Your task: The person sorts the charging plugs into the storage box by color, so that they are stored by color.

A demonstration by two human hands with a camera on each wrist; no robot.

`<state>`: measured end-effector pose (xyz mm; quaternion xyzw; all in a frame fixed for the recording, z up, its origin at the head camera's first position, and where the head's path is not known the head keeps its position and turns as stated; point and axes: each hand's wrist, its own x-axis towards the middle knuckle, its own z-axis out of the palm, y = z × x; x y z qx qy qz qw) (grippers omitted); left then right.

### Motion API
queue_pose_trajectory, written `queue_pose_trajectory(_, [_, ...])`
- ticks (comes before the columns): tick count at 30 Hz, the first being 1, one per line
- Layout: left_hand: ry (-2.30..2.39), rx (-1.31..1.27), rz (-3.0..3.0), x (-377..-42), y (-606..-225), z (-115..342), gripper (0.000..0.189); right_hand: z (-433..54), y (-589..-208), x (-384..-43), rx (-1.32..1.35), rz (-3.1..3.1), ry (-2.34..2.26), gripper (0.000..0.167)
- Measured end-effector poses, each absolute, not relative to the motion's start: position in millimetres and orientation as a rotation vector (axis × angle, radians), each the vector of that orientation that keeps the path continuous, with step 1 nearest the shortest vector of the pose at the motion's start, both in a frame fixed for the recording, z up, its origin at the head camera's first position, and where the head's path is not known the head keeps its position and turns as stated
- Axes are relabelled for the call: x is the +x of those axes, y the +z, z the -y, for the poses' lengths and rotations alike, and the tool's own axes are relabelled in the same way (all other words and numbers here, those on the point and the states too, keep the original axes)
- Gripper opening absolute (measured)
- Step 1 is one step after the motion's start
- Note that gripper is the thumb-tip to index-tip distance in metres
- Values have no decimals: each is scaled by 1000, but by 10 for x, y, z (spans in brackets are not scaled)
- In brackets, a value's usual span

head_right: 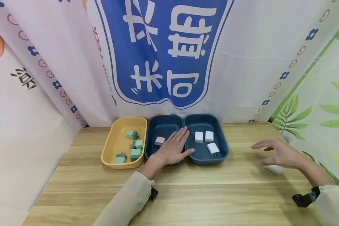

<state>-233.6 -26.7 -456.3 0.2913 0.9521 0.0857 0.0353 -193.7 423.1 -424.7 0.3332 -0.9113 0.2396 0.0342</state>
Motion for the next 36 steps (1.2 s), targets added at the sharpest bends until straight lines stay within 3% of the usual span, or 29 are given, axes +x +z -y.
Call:
queue_pose_trajectory(7, [277,897,-2933,-2336,-4567,268,89,-4347,-4310,-1822,897,2888,696,56])
queue_pose_trajectory(36, [280,895,-2938,-2341,-4581,267,90,-4765,-4630,-1729,916,2875,877,55])
